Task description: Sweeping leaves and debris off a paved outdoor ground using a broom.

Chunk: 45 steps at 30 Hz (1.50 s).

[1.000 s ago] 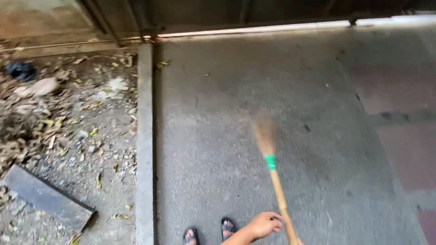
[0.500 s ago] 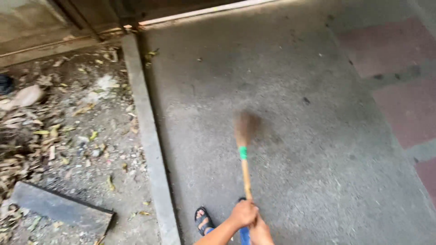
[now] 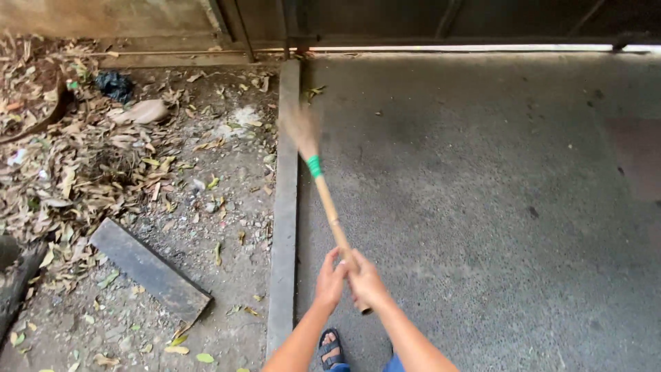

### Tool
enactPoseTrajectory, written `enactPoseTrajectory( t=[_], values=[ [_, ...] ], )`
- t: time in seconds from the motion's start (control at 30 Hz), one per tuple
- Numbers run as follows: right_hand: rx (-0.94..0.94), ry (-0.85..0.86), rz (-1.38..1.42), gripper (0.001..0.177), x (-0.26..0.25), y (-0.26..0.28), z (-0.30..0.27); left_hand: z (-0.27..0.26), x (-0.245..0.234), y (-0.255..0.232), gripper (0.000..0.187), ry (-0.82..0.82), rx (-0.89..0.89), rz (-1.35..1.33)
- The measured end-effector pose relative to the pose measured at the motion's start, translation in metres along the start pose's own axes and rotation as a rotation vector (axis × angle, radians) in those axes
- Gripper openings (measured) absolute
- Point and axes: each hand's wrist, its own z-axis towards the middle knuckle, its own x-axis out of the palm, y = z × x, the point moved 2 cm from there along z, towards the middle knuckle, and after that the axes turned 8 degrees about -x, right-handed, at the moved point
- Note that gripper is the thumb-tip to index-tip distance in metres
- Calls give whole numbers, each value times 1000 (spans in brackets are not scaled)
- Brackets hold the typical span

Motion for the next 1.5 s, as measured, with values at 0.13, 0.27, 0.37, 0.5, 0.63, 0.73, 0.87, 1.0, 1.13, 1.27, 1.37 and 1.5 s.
enactPoseTrajectory(
  t=[0.13, 0.27, 0.37, 0.5, 0.63, 0.73, 0.87, 1.0, 1.13, 1.27, 1.37, 1.5],
  values=[
    [45, -84, 50, 64, -56, -2, 21, 31, 48, 22, 45, 62, -33, -19],
    [113, -233, 87, 67, -137, -8, 84, 60, 102, 17, 39, 179, -101, 126],
    [117, -258, 127, 48, -212, -6, 158, 96, 132, 15, 38, 232, -135, 142],
    [65, -296, 88, 28, -285, 22, 282, 155, 171, 17, 35, 255, -234, 33],
    [68, -291, 3, 29, -300, -14, 431, 212, 197, 17, 34, 205, -261, 36],
    [85, -170, -155, 29, -256, -14, 488, 258, 204, 20, 34, 133, -260, 59],
    [44, 25, -413, 50, -196, 38, 503, 312, 192, -36, 38, -146, -221, 236],
    [-14, 237, -361, 78, -154, 67, 535, 371, 170, -50, 45, -286, -295, 173],
    [285, 516, 377, 66, -146, 79, 515, 391, 163, -69, 53, -195, -382, -230],
    [166, 460, 362, 79, -148, 124, 455, 393, 141, -119, 50, -276, -472, -498],
    [-1, 478, 72, 84, -139, 159, 423, 409, 131, -146, 51, -257, -392, -543],
    [-34, 322, -272, 79, -126, 198, 400, 478, 123, -119, 50, -303, -258, -438]
  ],
)
